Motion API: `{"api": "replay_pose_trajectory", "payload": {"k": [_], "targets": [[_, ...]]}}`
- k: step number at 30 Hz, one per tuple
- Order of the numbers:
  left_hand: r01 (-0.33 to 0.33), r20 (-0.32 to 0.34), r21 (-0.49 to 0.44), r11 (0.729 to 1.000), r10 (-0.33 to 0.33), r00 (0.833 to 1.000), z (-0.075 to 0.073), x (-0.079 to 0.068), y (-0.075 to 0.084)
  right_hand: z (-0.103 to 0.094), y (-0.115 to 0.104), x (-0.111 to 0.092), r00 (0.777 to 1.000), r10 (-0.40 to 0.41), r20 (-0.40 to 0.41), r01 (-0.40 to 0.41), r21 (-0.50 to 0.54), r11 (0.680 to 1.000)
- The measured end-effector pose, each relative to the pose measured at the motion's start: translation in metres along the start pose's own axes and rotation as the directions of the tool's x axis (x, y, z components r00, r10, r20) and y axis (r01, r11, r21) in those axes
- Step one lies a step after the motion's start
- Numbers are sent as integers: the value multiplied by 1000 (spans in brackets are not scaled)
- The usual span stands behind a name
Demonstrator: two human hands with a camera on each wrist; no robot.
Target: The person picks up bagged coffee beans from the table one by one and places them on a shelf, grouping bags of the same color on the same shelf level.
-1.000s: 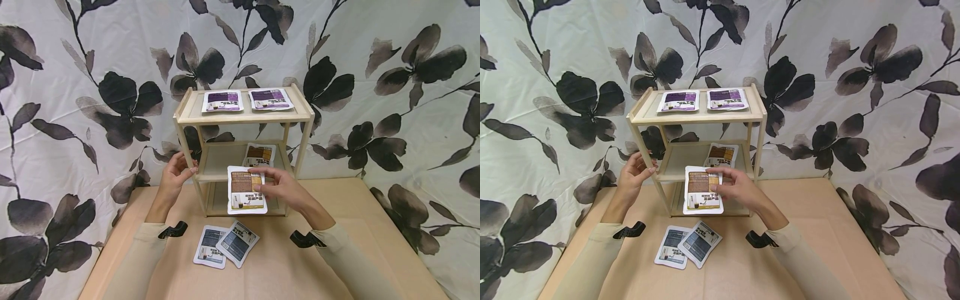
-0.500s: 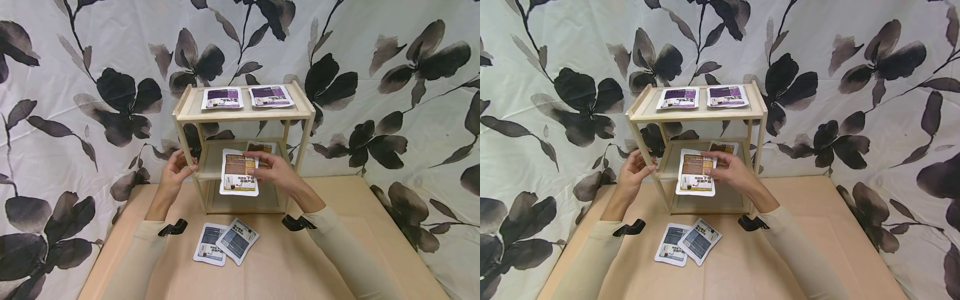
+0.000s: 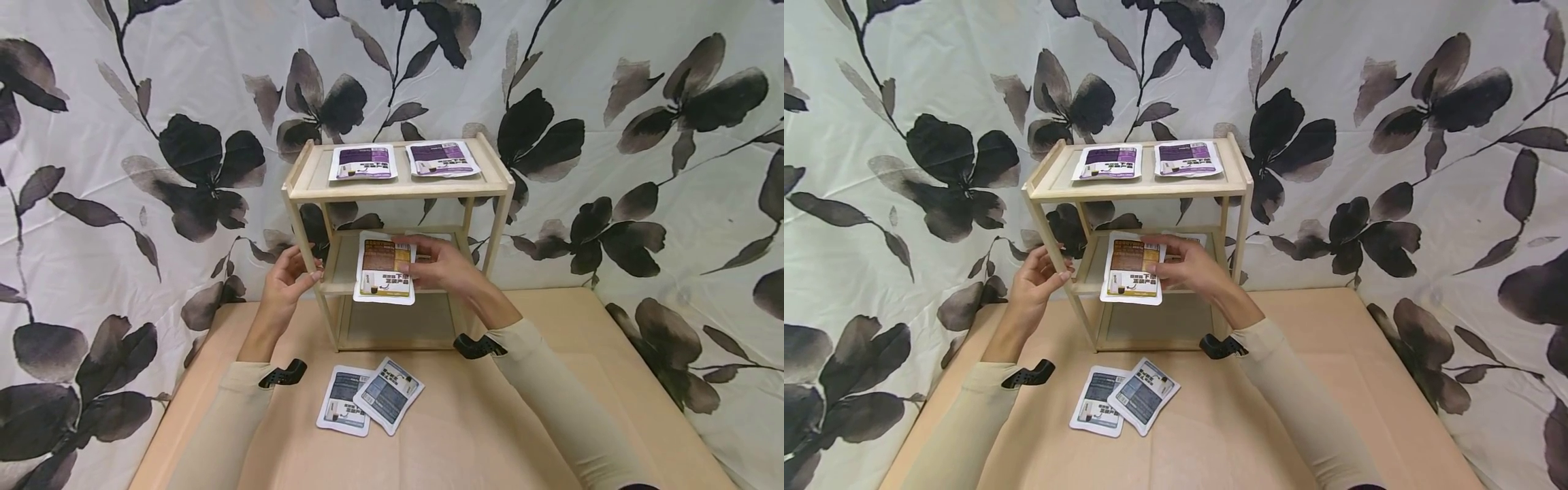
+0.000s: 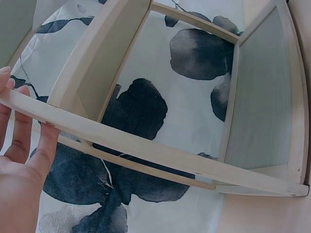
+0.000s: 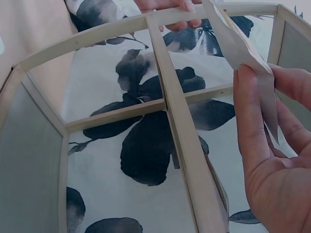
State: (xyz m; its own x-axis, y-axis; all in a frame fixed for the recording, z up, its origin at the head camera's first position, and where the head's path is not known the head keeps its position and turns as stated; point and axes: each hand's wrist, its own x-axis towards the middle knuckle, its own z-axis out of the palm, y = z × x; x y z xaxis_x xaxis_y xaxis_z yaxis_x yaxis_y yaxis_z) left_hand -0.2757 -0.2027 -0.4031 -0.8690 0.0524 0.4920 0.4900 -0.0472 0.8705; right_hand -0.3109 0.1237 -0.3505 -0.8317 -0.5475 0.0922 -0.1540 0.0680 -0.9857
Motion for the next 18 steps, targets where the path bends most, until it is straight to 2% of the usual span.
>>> {"api": "replay_pose_trajectory", "payload": {"k": [4, 13, 18], "targets": [[-3, 0, 4, 1000, 3, 1000, -1, 0, 1, -2, -1, 8, 1000, -21, 2, 21, -42, 999], [10, 1, 12, 1000, -10, 1000, 0, -1, 2, -2, -5, 23, 1000, 23, -21, -24, -33, 999], [12, 1, 17, 1000, -12, 1000, 0, -1, 1, -2, -5, 31, 999, 37, 1, -37, -38, 999]]}}
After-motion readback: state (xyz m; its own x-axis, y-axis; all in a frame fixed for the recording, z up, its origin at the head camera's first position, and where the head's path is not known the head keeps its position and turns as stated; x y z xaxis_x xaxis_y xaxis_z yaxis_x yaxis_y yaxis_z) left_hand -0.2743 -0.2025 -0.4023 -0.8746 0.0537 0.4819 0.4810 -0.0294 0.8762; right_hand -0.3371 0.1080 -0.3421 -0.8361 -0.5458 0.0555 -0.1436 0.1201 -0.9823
